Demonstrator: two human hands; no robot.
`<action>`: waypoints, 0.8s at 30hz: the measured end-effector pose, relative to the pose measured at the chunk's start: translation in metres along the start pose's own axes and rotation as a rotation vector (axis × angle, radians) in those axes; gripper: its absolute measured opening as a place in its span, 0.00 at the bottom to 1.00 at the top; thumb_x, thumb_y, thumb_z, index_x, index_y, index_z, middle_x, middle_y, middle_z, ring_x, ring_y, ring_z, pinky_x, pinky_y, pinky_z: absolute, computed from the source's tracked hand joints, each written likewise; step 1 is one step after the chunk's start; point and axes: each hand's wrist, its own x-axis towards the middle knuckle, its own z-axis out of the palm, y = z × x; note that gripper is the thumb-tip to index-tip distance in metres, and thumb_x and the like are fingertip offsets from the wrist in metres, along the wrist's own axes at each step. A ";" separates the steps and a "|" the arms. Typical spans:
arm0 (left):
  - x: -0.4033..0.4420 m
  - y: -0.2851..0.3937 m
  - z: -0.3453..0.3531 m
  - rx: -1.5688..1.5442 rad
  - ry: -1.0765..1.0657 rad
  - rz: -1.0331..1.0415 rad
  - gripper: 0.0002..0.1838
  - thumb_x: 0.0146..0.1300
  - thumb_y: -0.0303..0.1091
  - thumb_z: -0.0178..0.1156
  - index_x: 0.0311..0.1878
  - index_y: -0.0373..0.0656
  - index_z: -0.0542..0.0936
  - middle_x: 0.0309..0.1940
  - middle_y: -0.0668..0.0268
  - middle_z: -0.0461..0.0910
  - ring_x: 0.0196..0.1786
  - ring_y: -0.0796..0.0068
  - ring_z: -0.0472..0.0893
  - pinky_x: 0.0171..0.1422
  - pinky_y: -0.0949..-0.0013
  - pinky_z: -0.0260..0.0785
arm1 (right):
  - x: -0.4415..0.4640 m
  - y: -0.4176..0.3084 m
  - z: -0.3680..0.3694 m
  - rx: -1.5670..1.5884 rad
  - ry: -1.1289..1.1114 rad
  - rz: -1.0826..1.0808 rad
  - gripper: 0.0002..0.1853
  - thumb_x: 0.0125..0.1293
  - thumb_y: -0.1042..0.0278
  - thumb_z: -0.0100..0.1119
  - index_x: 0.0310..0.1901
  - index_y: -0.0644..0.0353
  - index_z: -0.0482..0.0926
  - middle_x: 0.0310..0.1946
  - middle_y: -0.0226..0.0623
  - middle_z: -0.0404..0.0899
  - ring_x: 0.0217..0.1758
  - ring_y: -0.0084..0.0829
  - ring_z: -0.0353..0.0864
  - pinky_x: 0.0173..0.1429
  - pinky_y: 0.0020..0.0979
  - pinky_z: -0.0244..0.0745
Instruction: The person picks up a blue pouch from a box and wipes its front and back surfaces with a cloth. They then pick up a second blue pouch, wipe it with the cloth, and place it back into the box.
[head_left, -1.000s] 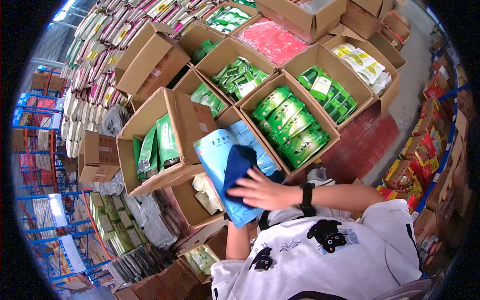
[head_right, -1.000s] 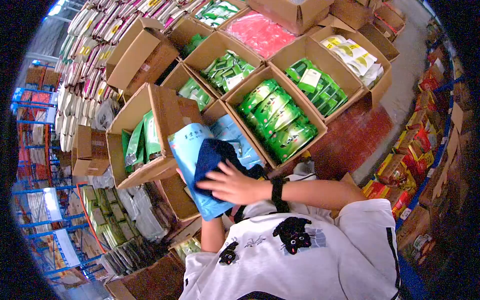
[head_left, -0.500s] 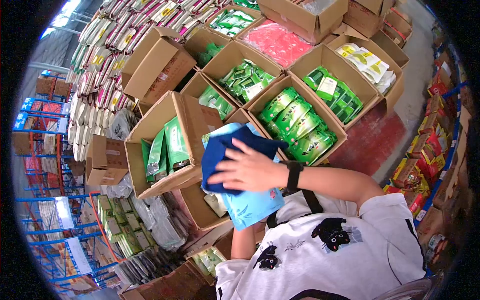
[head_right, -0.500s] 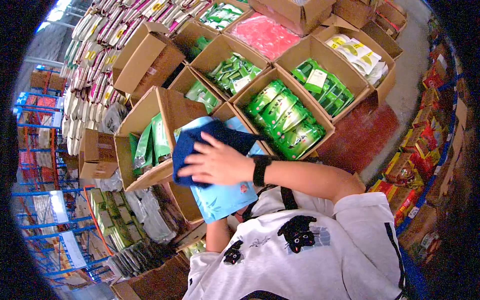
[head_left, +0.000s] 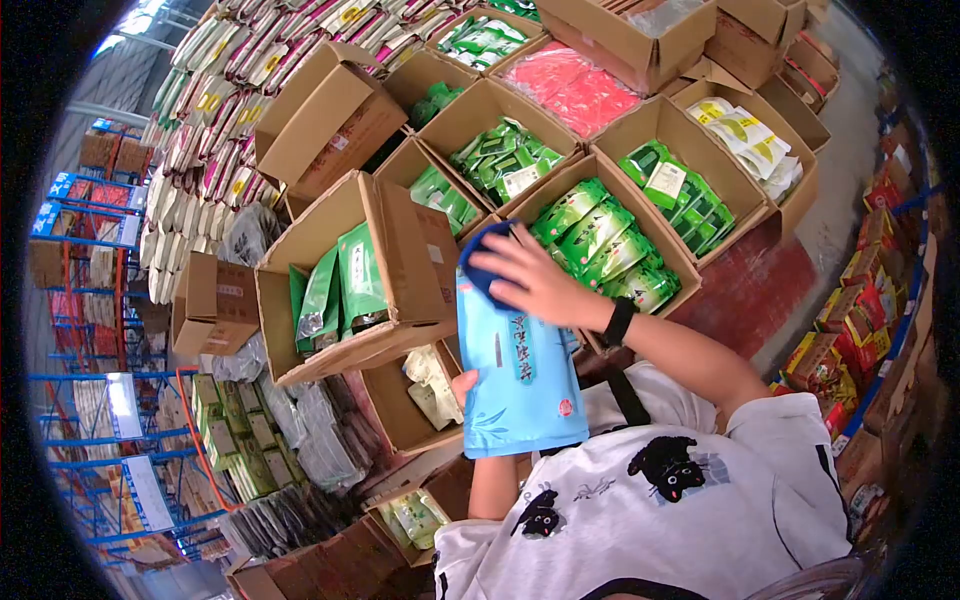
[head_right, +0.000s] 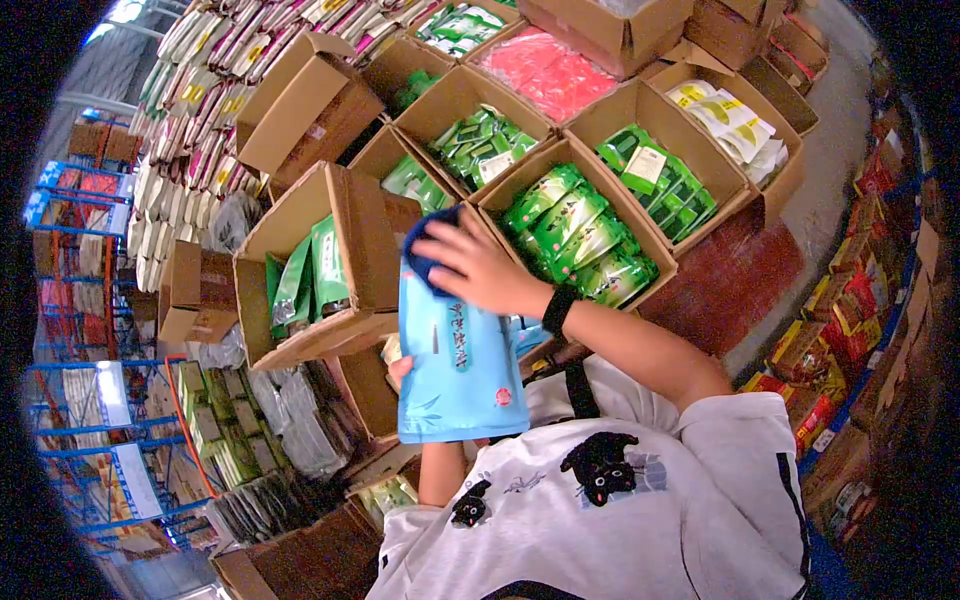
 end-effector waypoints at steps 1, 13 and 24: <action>-0.002 0.004 -0.001 0.001 0.002 0.002 0.46 0.42 0.46 0.57 0.66 0.35 0.54 0.62 0.49 0.61 0.59 0.53 0.68 0.65 0.51 0.58 | 0.006 0.003 -0.007 0.466 -0.020 0.258 0.21 0.67 0.54 0.42 0.60 0.46 0.66 0.63 0.36 0.61 0.68 0.48 0.49 0.67 0.51 0.47; 0.014 0.028 -0.002 0.692 0.159 0.254 0.31 0.57 0.32 0.51 0.64 0.34 0.59 0.58 0.56 0.68 0.56 0.62 0.71 0.61 0.65 0.62 | -0.037 0.003 -0.015 1.699 -0.047 0.810 0.20 0.58 0.73 0.61 0.53 0.61 0.71 0.48 0.31 0.75 0.50 0.23 0.75 0.55 0.28 0.70; 0.019 0.015 0.059 2.218 -0.039 0.766 0.41 0.54 0.39 0.60 0.67 0.37 0.52 0.68 0.43 0.42 0.71 0.43 0.42 0.70 0.46 0.37 | -0.033 -0.019 -0.014 0.997 0.264 0.424 0.22 0.54 0.69 0.65 0.50 0.63 0.71 0.45 0.31 0.75 0.45 0.20 0.71 0.52 0.25 0.68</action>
